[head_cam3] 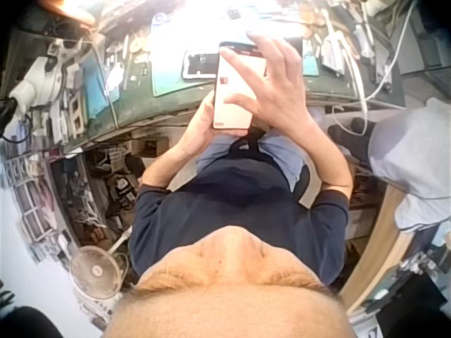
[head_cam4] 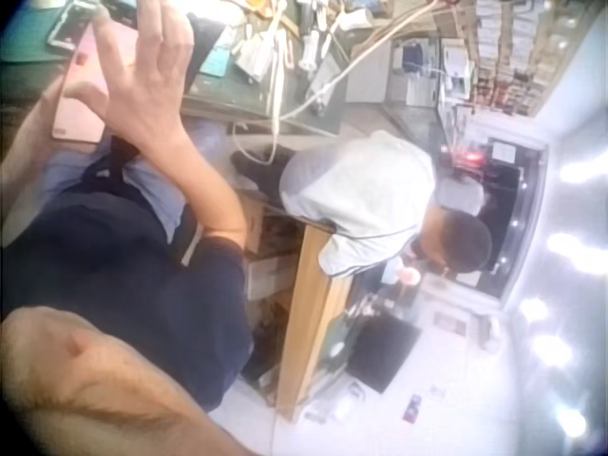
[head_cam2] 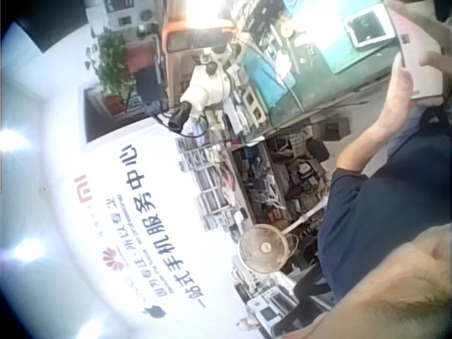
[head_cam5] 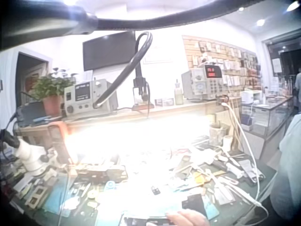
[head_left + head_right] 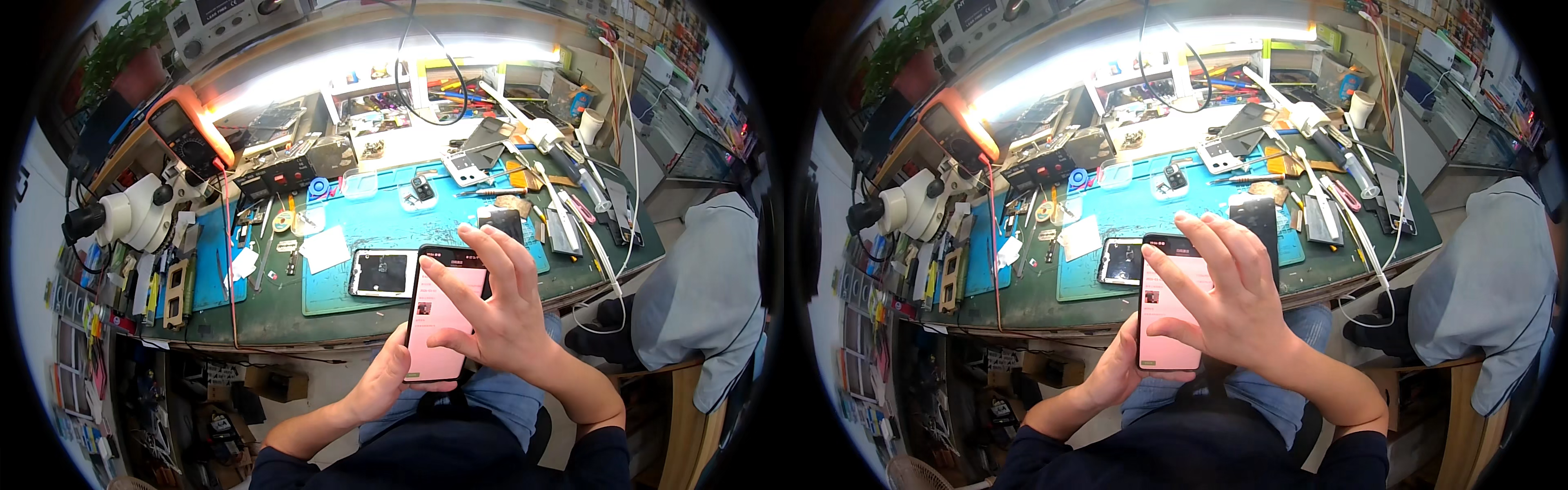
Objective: The person uses a hot air gun to heat the edges of a disassembled smartphone chassis. They then handle a new screen assembly and prepare it for installation into the chassis.
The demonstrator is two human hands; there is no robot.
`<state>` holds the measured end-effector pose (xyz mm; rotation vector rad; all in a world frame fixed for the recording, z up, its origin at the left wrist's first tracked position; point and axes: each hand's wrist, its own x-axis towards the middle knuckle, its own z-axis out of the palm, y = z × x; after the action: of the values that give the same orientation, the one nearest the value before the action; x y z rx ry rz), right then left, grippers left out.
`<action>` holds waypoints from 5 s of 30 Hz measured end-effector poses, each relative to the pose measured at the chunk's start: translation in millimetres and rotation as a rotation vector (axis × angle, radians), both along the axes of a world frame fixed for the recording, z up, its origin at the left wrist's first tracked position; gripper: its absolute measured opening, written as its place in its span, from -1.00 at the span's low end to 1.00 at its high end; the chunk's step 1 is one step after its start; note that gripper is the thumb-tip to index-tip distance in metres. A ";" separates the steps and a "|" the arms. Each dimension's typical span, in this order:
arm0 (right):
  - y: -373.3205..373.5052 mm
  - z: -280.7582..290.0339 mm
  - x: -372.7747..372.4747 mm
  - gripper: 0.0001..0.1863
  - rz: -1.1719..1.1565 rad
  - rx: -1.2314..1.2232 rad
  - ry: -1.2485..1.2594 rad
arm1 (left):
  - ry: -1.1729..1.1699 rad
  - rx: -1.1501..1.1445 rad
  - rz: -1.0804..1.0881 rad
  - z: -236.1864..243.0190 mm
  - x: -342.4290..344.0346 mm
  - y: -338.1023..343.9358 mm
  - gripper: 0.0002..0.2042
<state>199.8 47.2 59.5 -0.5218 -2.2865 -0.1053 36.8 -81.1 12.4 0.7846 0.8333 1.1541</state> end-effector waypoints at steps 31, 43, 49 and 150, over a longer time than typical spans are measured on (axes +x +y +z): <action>4.4 -23.3 45.5 -0.35 -0.008 -0.035 0.097 | -0.095 0.014 0.018 2.4 -1.3 0.8 -0.11; -1.1 -26.2 43.3 -0.37 0.036 -0.035 0.015 | -0.022 0.036 -0.015 6.3 1.1 1.2 -0.07; -3.4 -31.7 56.8 -0.37 0.005 -0.027 0.170 | -0.050 0.020 -0.076 11.9 0.3 1.7 -0.07; 53.0 -33.3 64.5 -0.34 -0.367 -0.999 0.139 | -0.149 0.172 0.085 51.5 -28.9 27.1 -0.01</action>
<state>264.3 100.2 26.1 -1.3888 -1.9511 0.9026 7.9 -54.0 64.0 0.7989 0.6546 1.3563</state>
